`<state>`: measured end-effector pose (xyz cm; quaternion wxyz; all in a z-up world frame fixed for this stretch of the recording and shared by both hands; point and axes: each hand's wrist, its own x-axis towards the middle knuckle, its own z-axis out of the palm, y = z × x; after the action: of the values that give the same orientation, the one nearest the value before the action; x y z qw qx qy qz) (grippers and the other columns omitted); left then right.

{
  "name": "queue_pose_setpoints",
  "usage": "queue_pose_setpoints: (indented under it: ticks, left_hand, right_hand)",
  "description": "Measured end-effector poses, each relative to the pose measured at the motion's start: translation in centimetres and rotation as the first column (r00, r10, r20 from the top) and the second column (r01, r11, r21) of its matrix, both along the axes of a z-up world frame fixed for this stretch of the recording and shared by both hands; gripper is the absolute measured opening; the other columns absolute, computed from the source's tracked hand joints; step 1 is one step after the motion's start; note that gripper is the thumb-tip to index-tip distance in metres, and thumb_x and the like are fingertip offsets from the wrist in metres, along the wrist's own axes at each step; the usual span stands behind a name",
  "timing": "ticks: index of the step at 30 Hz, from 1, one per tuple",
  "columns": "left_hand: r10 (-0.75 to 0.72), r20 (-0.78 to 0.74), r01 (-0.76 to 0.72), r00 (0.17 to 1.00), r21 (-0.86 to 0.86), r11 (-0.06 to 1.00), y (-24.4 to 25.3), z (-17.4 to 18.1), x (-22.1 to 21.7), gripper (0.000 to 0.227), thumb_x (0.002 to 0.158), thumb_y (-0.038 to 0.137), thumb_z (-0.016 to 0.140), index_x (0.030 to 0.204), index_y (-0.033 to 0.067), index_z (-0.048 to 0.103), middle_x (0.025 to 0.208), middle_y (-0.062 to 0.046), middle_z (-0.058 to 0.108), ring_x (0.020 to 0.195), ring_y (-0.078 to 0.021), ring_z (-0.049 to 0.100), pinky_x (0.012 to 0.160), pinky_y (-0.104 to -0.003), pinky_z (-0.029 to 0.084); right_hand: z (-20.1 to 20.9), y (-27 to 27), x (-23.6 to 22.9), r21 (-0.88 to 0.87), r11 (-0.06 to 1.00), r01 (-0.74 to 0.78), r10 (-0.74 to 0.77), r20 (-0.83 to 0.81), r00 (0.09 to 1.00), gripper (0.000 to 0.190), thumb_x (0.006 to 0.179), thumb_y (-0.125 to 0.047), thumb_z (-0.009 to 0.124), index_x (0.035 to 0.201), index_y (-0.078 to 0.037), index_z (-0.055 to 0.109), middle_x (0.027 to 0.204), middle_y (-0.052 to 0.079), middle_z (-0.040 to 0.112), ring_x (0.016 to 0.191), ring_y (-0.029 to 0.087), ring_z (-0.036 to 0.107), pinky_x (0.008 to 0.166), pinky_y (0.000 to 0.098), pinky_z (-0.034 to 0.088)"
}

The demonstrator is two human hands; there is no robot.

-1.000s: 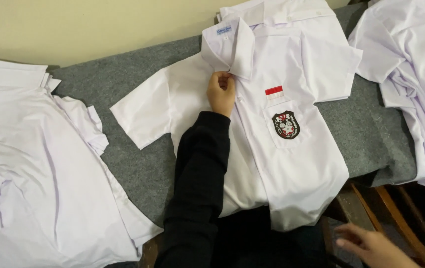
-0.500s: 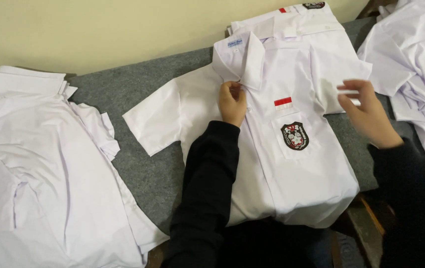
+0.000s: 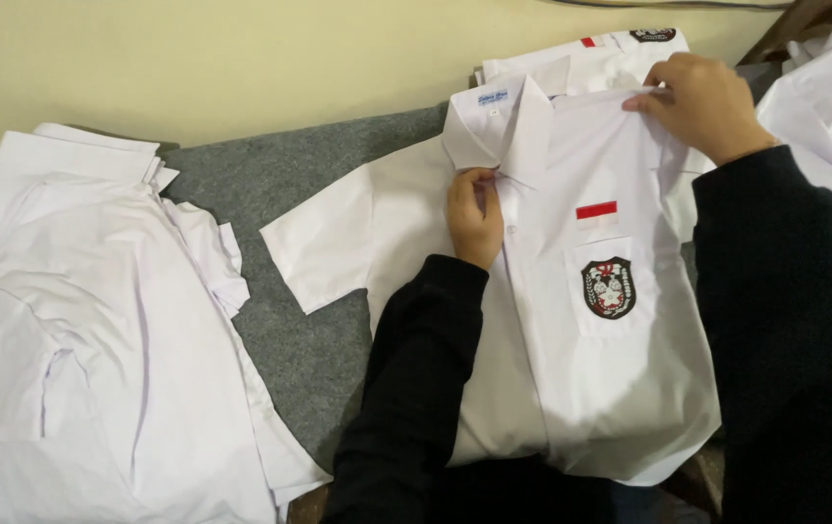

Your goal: Buttoning and folding a white school shirt on a flat work surface

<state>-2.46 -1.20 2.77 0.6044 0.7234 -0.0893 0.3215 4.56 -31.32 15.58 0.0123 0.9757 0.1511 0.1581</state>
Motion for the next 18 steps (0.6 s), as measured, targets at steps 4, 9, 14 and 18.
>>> queue_pose_setpoints:
  ticks: [4,9,14,18]
  left_hand:
    - [0.079,0.175,-0.110,0.981,0.174,0.979,-0.8,-0.3,-0.1,0.025,0.097,0.010,0.058,0.121,0.0042,0.064,0.119,-0.013,0.066,0.111,-0.0303,0.063,0.102,-0.043,0.054]
    - [0.187,0.048,-0.175,0.981,0.629,0.757,-0.8,-2.2,0.2,0.056,0.094,0.043,0.059,0.141,0.0122,0.054,0.145,-0.004,0.056,0.133,-0.0298,0.053,0.114,-0.057,0.037]
    - [0.191,-0.008,-0.115,0.982,0.775,0.622,-0.4,-3.7,0.6,0.076,0.095,0.056,0.059,0.154,0.0129,0.040,0.155,-0.003,0.048,0.141,-0.0300,0.048,0.119,-0.067,0.030]
    - [0.192,-0.111,-0.026,0.975,0.803,0.595,-0.2,-4.4,1.0,0.076,0.098,0.061,0.048,0.154,0.0111,0.039,0.150,-0.005,0.052,0.140,-0.0302,0.044,0.120,-0.065,0.025]
  right_hand:
    - [-0.3,-2.5,1.9,-0.234,0.972,0.020,0.076,0.395,0.916,0.045,0.113,-0.063,0.080,0.102,-0.021,0.073,0.098,-0.006,0.058,0.070,0.015,0.060,0.045,0.0292,0.036]
    - [-1.6,-0.5,2.3,-0.447,0.862,0.240,0.061,0.560,0.826,0.049,0.117,-0.075,0.063,0.093,-0.033,0.069,0.099,-0.014,0.057,0.069,0.003,0.062,0.041,0.0223,0.038]
    - [-6.4,-2.3,1.3,-0.432,0.862,0.265,-0.046,0.455,0.890,0.042,0.107,-0.070,0.063,0.107,-0.028,0.072,0.105,-0.007,0.063,0.086,0.015,0.061,0.064,0.0325,0.044]
    - [-1.5,0.9,-5.4,0.107,0.991,0.077,-0.108,0.323,0.940,0.048,0.103,-0.028,0.083,0.136,0.000,0.062,0.129,0.022,0.054,0.113,0.041,0.046,0.089,0.0538,0.042]
